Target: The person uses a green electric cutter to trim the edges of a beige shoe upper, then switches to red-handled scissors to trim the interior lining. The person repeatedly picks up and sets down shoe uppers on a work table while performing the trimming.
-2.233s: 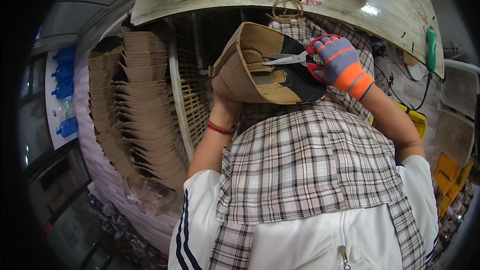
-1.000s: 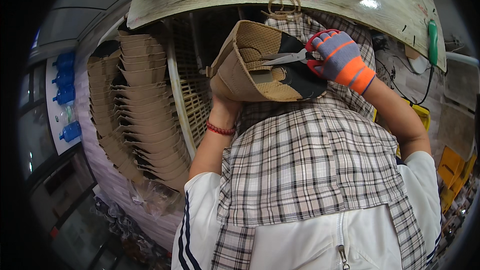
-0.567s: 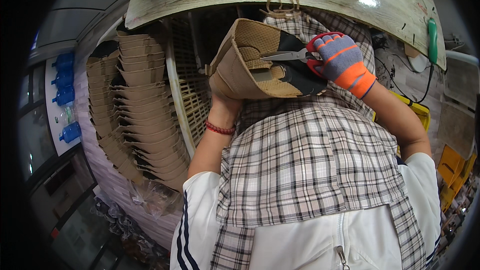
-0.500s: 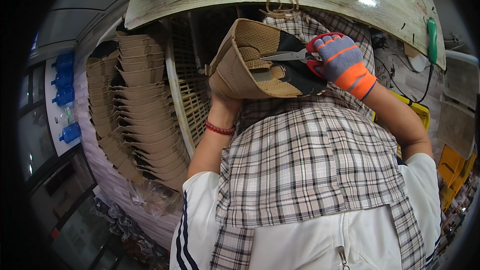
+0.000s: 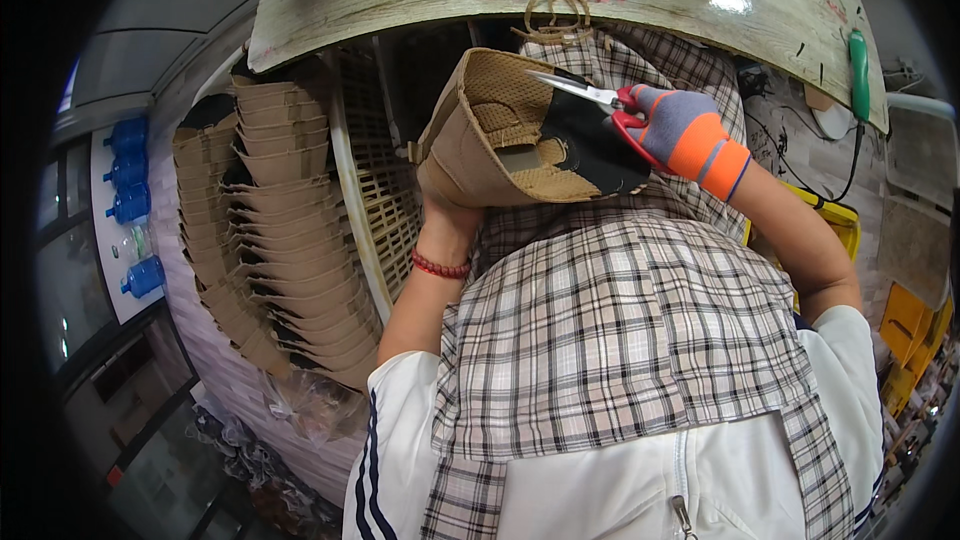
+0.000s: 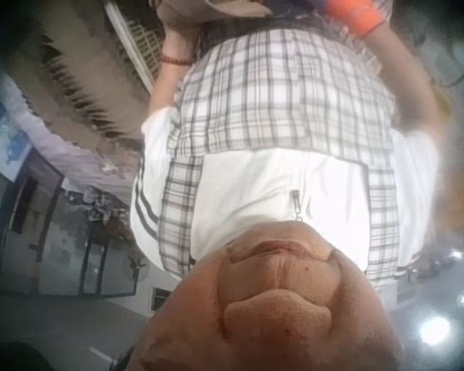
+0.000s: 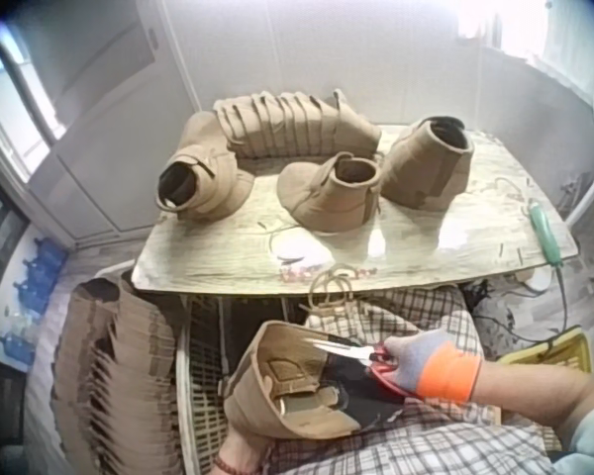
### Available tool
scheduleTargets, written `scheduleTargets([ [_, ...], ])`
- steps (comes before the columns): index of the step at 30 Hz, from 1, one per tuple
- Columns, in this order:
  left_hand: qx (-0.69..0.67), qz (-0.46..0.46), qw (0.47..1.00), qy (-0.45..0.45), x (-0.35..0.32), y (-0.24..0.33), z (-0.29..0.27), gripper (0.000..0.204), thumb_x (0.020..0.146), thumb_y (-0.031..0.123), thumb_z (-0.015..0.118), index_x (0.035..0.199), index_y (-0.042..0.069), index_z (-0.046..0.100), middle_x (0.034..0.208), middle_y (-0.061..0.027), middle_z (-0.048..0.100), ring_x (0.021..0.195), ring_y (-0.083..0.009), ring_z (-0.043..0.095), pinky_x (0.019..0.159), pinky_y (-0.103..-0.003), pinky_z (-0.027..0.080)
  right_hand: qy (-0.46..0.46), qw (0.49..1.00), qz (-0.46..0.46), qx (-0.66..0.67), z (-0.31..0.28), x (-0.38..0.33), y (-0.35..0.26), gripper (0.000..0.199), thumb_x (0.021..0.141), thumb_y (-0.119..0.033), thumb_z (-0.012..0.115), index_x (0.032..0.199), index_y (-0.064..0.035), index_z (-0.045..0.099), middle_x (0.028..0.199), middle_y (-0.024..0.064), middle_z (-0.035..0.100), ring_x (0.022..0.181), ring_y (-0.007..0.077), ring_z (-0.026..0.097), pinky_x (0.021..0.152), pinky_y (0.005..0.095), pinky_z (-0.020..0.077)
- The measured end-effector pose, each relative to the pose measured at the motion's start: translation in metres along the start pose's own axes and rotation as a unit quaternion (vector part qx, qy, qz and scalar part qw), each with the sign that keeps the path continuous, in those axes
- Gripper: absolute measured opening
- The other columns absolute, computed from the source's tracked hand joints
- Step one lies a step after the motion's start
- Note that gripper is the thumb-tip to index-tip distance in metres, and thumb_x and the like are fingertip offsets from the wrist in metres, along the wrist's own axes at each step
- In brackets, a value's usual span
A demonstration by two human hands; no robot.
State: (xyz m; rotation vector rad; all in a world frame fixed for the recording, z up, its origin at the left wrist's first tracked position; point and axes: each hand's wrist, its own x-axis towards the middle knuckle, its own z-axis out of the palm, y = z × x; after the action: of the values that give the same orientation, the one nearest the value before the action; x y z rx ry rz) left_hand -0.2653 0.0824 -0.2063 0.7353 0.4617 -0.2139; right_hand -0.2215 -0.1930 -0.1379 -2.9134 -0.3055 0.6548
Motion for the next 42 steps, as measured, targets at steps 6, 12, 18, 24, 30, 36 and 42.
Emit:
scheduleTargets([
  [6, 0.016, 0.019, 1.0, -0.005, -0.004, -0.002, 0.003, 0.054, 0.092, 0.022, 0.072, 0.138, 0.005, 0.048, 0.129, -0.0062, 0.058, 0.117, -0.0198, 0.056, 0.095, -0.036, 0.052, -0.104, 0.992, -0.007, 0.073, 0.006, 0.019, 0.011, 0.043, 0.089, -0.05, 0.057, 0.112, -0.0151, 0.07, 0.083, 0.0115, 0.073, 0.081, 0.0297, 0.071, 0.07, 0.0428, 0.0548],
  [12, 0.062, 0.039, 0.997, -0.009, -0.003, -0.004, 0.005, 0.053, 0.094, 0.022, 0.07, 0.139, 0.005, 0.048, 0.129, -0.0062, 0.058, 0.116, -0.0183, 0.056, 0.096, -0.035, 0.051, -0.1, 0.99, -0.073, 0.062, 0.013, 0.002, 0.007, 0.045, 0.092, -0.049, 0.052, 0.11, -0.0127, 0.071, 0.083, 0.0145, 0.072, 0.083, 0.035, 0.07, 0.076, 0.0426, 0.0547],
  [18, 0.064, 0.041, 0.997, -0.012, -0.002, -0.005, 0.006, 0.052, 0.094, 0.022, 0.069, 0.14, 0.007, 0.048, 0.13, -0.0064, 0.057, 0.116, -0.0189, 0.057, 0.096, -0.034, 0.051, 0.079, 0.965, -0.006, 0.252, 0.041, 0.009, 0.032, 0.044, 0.094, -0.046, 0.051, 0.103, -0.0084, 0.072, 0.086, 0.0156, 0.072, 0.085, 0.0352, 0.07, 0.079, 0.0436, 0.0545],
  [24, 0.073, 0.048, 0.996, 0.01, -0.008, -0.004, 0.016, 0.033, 0.094, 0.023, 0.07, 0.12, 0.006, 0.058, 0.108, -0.0048, 0.063, 0.099, -0.0143, 0.061, 0.084, -0.029, 0.051, 0.007, 0.911, 0.114, 0.397, 0.031, 0.028, 0.046, 0.042, 0.097, -0.044, 0.053, 0.095, -0.0055, 0.068, 0.076, 0.0132, 0.069, 0.06, 0.0268, 0.068, 0.056, 0.0402, 0.0542],
  [30, 0.062, 0.041, 0.995, 0.065, -0.011, 0.001, 0.025, 0.026, 0.097, 0.026, 0.067, 0.079, 0.009, 0.058, 0.072, 0.0018, 0.057, 0.066, -0.0065, 0.052, 0.062, -0.022, 0.043, 0.076, 0.99, -0.08, 0.086, 0.033, -0.006, 0.027, 0.037, 0.085, -0.034, 0.071, 0.113, -0.0105, 0.066, 0.09, 0.0097, 0.07, 0.081, 0.0291, 0.066, 0.075, 0.0388, 0.0525],
  [36, 0.083, 0.03, 0.994, 0.061, -0.012, 0.003, 0.026, 0.032, 0.096, 0.021, 0.069, 0.069, 0.013, 0.052, 0.065, 0.0036, 0.05, 0.06, -0.0039, 0.047, 0.055, -0.022, 0.039, 0.147, 0.976, -0.161, -0.007, 0.025, 0.003, 0.01, 0.037, 0.071, -0.026, 0.079, 0.101, -0.0099, 0.063, 0.096, 0.0122, 0.064, 0.094, 0.0306, 0.06, 0.085, 0.04, 0.048],
  [42, 0.025, -0.001, 0.999, 0.038, -0.01, 0.001, 0.018, 0.02, 0.096, 0.021, 0.067, 0.105, 0.006, 0.058, 0.096, -0.0047, 0.065, 0.086, -0.0143, 0.064, 0.074, -0.03, 0.054, 0.208, 0.959, -0.187, -0.036, 0.038, 0.012, 0.021, 0.036, 0.073, -0.029, 0.079, 0.1, -0.0106, 0.063, 0.091, 0.0106, 0.065, 0.087, 0.0291, 0.062, 0.078, 0.0416, 0.0492],
])
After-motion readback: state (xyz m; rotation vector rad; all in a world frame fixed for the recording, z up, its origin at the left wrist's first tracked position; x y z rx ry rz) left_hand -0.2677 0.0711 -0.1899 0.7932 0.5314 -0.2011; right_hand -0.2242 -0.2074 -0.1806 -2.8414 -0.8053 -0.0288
